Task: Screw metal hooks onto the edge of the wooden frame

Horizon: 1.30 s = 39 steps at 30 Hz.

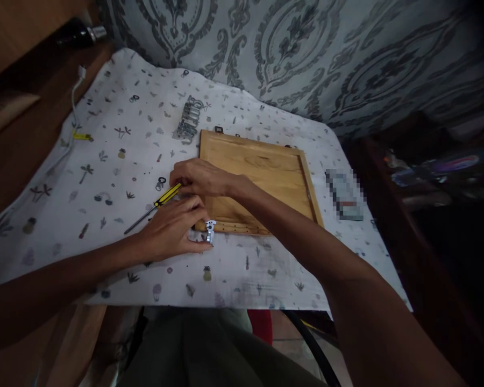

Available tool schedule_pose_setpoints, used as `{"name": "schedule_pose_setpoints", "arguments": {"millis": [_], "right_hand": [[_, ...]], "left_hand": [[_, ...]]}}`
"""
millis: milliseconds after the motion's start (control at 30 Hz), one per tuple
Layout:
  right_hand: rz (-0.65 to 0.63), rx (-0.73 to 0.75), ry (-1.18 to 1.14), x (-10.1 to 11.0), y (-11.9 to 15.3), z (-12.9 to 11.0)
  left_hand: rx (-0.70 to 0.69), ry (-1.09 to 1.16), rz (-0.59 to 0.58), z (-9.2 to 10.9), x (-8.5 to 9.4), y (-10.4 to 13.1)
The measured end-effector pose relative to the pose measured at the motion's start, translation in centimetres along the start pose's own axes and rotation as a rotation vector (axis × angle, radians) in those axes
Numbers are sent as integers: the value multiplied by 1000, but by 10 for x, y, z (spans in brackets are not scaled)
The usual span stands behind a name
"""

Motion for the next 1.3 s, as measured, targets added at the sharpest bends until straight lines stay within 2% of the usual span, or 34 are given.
{"name": "schedule_pose_setpoints", "arguments": {"millis": [67,167,233,300,367,433,500,633,733,833,1033,1300], "right_hand": [[87,14,-92,8,6,0],[298,31,-284,29,29,-4],[426,-33,-366,41,51,-9],[748,-161,-363,55,79,-19],[1029,-224,-364,59,106,-38],[1265,-244,-369,55,126,-61],[1387,-279,-342,44,138,-82],[1365,-421,-173,21,143,-111],[1334,-422,-155,12,141,-118],[1285,-378,-177,8,139,-116],[1166,-426,-188,0,141,-107],[1150,-411,-185,-3,139,-103]], "left_hand": [[-5,9,2,1,0,0],[-12,23,0,2,1,1],[-18,26,-3,2,1,1],[-26,22,-5,2,2,2],[-35,15,-9,2,2,2],[-41,11,-13,2,2,2],[-41,6,-18,3,2,1],[-31,0,-7,3,1,1],[-17,3,-6,1,0,1],[-3,7,-7,1,-1,0],[0,16,-11,2,0,-1],[-27,4,13,2,0,1]]}}
Point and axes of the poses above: each hand's wrist, its own y-axis away from the middle knuckle, its own x-axis out of the back of the hand, z = x × y, the point moved 5 cm from there along -y, towards the middle knuckle, and after that the axes turned 11 degrees about x, right-handed, at the moved point
